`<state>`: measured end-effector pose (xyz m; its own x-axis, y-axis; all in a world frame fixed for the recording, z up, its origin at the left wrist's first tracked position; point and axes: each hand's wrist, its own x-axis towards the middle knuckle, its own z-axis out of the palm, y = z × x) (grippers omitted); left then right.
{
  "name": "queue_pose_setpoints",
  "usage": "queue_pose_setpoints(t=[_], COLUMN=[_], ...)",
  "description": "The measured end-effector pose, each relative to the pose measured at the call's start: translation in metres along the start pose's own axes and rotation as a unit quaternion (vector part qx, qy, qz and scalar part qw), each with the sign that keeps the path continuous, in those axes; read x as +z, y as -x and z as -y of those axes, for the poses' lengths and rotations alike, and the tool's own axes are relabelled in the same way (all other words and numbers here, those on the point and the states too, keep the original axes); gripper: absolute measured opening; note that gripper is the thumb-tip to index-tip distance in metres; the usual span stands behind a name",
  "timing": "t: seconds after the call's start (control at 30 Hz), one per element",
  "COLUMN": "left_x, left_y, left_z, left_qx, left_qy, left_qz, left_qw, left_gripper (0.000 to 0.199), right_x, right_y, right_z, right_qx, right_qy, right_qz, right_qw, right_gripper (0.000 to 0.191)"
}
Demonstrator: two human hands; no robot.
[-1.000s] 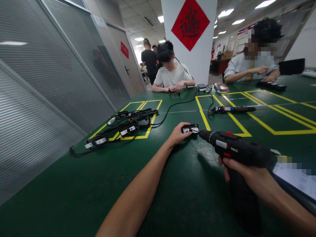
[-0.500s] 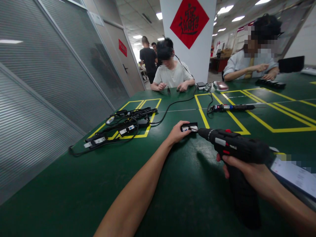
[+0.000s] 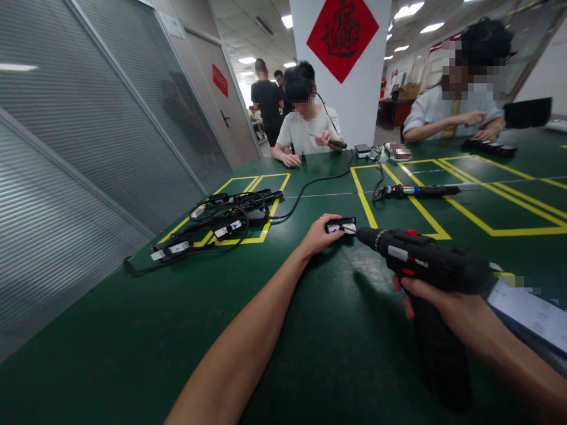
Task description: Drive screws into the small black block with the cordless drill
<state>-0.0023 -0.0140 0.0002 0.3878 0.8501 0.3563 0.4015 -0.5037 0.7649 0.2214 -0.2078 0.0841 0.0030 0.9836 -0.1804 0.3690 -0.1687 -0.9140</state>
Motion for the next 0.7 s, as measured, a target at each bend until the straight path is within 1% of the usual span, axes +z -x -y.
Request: queue_pose_setpoints(t=[0.1, 0.33, 0.47, 0.57, 0.7], left_x=[-0.0003, 0.0003, 0.0005, 0.0004, 0.0004], left_y=[-0.0004, -0.0014, -0.0007, -0.0004, -0.0006], left_z=[-0.0009, 0.0025, 0.0025, 0.0017, 0.0016], left_qx=[-0.004, -0.005, -0.006, -0.007, -0.001], left_qy=[-0.003, 0.012, 0.007, 0.003, 0.002], left_qz=[0.001, 0.006, 0.004, 0.003, 0.003], left_qw=[1.000, 1.000, 1.000, 1.000, 1.000], left_gripper=[0.045, 0.046, 0.046, 0.046, 0.046], right_x=[-0.0006, -0.0018, -0.0010, -0.0005, 0.0001], right_y=[-0.0002, 0.0018, 0.0006, -0.0003, -0.0001], right_z=[-0.0024, -0.0028, -0.0032, -0.0043, -0.0050], right_qx=[-0.006, -0.018, -0.009, 0.002, 0.000], right_qy=[-0.005, -0.017, -0.028, -0.039, -0.024], right_qz=[0.014, 0.017, 0.007, 0.015, 0.007], right_qw=[1.000, 1.000, 1.000, 0.999, 1.000], right_gripper=[0.024, 0.021, 0.023, 0.023, 0.023])
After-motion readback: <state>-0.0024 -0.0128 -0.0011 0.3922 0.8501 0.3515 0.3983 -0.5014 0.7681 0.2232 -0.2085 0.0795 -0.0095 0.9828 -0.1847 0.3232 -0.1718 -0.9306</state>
